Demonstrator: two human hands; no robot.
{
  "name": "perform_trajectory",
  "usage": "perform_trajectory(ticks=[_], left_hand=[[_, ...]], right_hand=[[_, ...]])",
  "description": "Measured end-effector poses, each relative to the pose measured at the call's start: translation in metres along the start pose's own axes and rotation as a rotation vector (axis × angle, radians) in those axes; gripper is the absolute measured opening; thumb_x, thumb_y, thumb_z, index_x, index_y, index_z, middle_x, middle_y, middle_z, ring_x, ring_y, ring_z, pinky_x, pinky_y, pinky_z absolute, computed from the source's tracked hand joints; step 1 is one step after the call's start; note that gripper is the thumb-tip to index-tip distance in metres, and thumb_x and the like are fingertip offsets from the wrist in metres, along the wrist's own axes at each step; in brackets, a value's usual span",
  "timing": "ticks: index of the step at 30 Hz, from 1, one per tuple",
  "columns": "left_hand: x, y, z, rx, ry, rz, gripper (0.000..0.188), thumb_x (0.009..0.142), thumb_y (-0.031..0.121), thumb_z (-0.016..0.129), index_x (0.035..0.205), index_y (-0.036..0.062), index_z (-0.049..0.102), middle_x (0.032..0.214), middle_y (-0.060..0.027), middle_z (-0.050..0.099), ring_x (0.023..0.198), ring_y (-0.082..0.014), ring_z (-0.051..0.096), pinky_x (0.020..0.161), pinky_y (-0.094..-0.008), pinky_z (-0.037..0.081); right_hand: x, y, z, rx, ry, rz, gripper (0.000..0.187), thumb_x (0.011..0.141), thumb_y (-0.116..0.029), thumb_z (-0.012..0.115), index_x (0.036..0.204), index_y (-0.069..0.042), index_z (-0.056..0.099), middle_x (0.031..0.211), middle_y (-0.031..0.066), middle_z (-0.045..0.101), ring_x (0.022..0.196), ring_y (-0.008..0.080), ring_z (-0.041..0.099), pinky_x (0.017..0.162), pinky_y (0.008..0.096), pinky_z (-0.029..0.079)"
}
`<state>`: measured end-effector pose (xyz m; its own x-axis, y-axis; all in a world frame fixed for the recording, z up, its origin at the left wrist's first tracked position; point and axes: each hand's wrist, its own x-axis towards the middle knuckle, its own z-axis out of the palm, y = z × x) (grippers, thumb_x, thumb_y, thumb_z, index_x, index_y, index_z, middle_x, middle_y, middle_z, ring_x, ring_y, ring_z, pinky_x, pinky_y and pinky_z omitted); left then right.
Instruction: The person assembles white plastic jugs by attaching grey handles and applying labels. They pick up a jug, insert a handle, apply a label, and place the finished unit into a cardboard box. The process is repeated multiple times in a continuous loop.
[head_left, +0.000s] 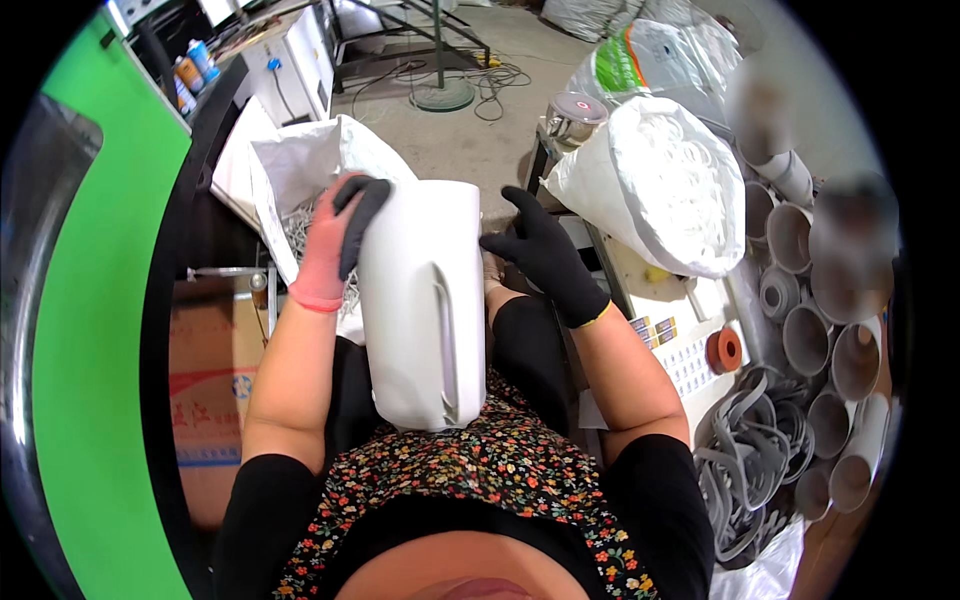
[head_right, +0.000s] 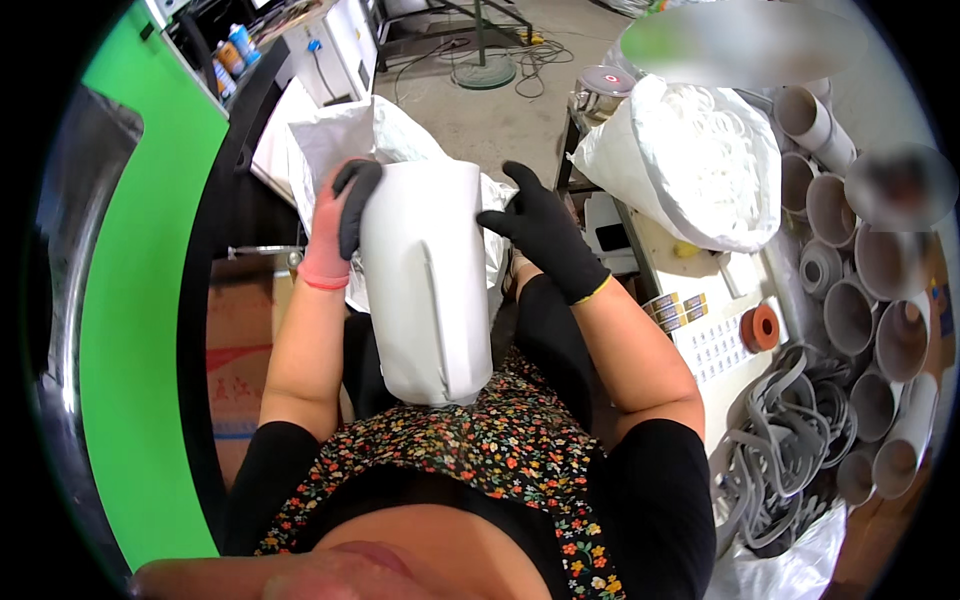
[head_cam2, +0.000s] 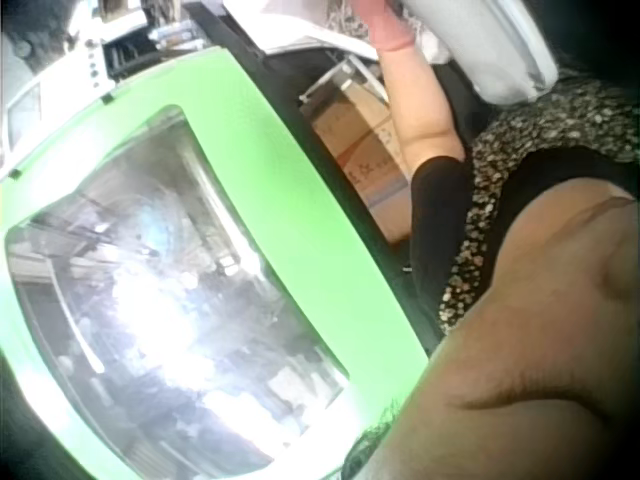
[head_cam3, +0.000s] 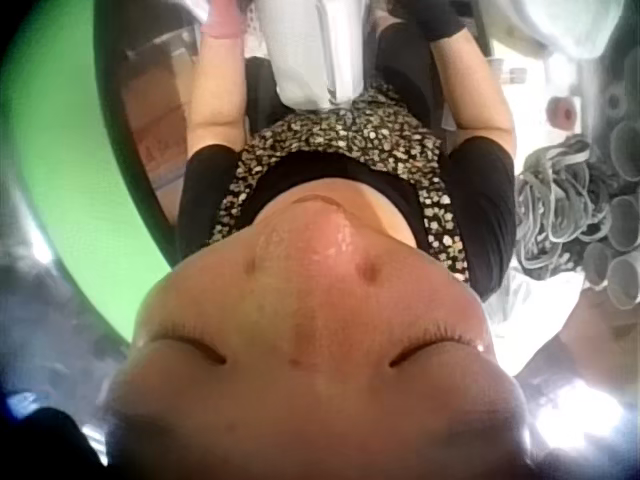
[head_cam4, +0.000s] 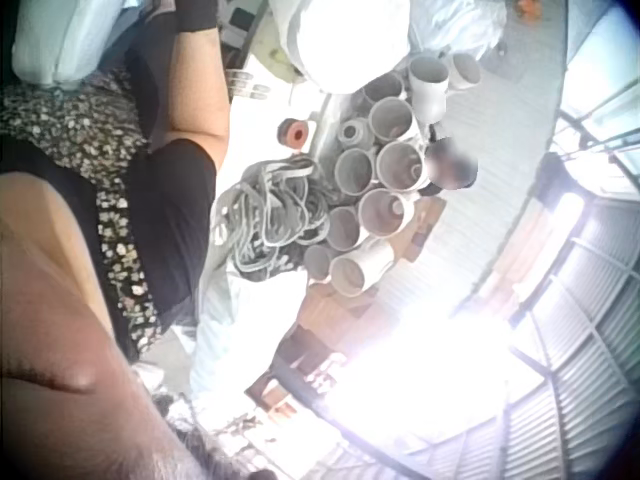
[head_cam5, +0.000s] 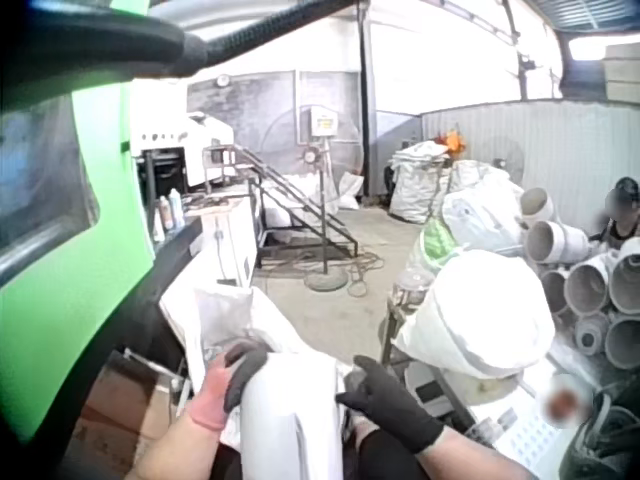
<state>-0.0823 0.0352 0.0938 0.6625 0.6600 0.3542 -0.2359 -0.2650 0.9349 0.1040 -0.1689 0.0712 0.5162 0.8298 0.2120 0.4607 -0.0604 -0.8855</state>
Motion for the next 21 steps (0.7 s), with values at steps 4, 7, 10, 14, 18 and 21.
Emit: perform_trajectory(ticks=[4, 7, 10, 14, 18, 21], left_hand=[[0.028, -0.008, -0.041, 0.002, 0.04, -0.063, 0.026, 0.094, 0.018, 0.057, 0.109, -0.0015, 0.062, 0.099, -0.0087, 0.066, 0.089, -0.0149, 0.061, 0.078, -0.0269, 0.048], [0.018, -0.02, -0.041, 0.065, -0.171, -0.328, 0.036, 0.094, 0.016, 0.056, 0.126, 0.0004, 0.053, 0.114, -0.0117, 0.062, 0.102, -0.0191, 0.06, 0.088, -0.0304, 0.047], [0.005, -0.028, -0.024, 0.06, -0.356, -0.366, 0.047, 0.095, 0.013, 0.055, 0.139, 0.0028, 0.043, 0.13, -0.0119, 0.056, 0.116, -0.021, 0.055, 0.099, -0.0335, 0.044], [0.002, 0.025, 0.043, -0.337, -0.44, -0.09, 0.071, 0.094, 0.039, 0.055, 0.149, 0.0033, 0.026, 0.145, -0.0179, 0.04, 0.131, -0.027, 0.043, 0.109, -0.0398, 0.034], [-0.008, 0.026, 0.063, -0.386, -0.595, -0.194, 0.09, 0.084, 0.059, 0.059, 0.145, -0.0008, 0.032, 0.132, -0.0217, 0.052, 0.12, -0.0314, 0.053, 0.103, -0.0417, 0.041], [-0.004, -0.012, 0.051, -0.201, -0.551, -0.153, 0.06, 0.09, 0.046, 0.058, 0.123, -0.0048, 0.053, 0.118, -0.0191, 0.061, 0.107, -0.0276, 0.06, 0.095, -0.0382, 0.047]], right_hand=[[-0.034, 0.061, 0.002, 0.358, -0.033, 0.117, 0.066, 0.082, -0.022, 0.075, 0.135, 0.002, 0.043, 0.094, 0.0089, 0.062, 0.084, 0.0191, 0.059, 0.077, 0.031, 0.049], [-0.046, 0.046, 0.015, 0.704, 0.048, 0.0, 0.051, 0.092, -0.02, 0.063, 0.136, -0.001, 0.045, 0.117, 0.01, 0.059, 0.106, 0.0183, 0.056, 0.094, 0.0329, 0.046], [-0.058, 0.029, 0.015, 1.816, -0.2, 0.132, 0.042, 0.097, -0.017, 0.053, 0.135, -0.001, 0.044, 0.124, 0.0109, 0.057, 0.113, 0.0188, 0.057, 0.098, 0.0332, 0.047], [-0.072, 0.042, 0.047, 1.188, 0.032, 0.304, 0.037, 0.099, -0.02, 0.048, 0.13, -0.001, 0.051, 0.12, 0.0116, 0.062, 0.105, 0.0165, 0.06, 0.091, 0.0315, 0.049], [-0.101, 0.051, 0.051, 0.663, -0.095, 0.122, 0.04, 0.098, -0.029, 0.047, 0.122, 0.002, 0.056, 0.111, 0.011, 0.064, 0.099, 0.0128, 0.058, 0.083, 0.0308, 0.048], [-0.116, 0.117, 0.003, 0.244, 0.036, -0.026, 0.036, 0.096, -0.026, 0.05, 0.119, 0.001, 0.058, 0.113, 0.011, 0.063, 0.104, 0.0143, 0.056, 0.092, 0.0288, 0.044]])
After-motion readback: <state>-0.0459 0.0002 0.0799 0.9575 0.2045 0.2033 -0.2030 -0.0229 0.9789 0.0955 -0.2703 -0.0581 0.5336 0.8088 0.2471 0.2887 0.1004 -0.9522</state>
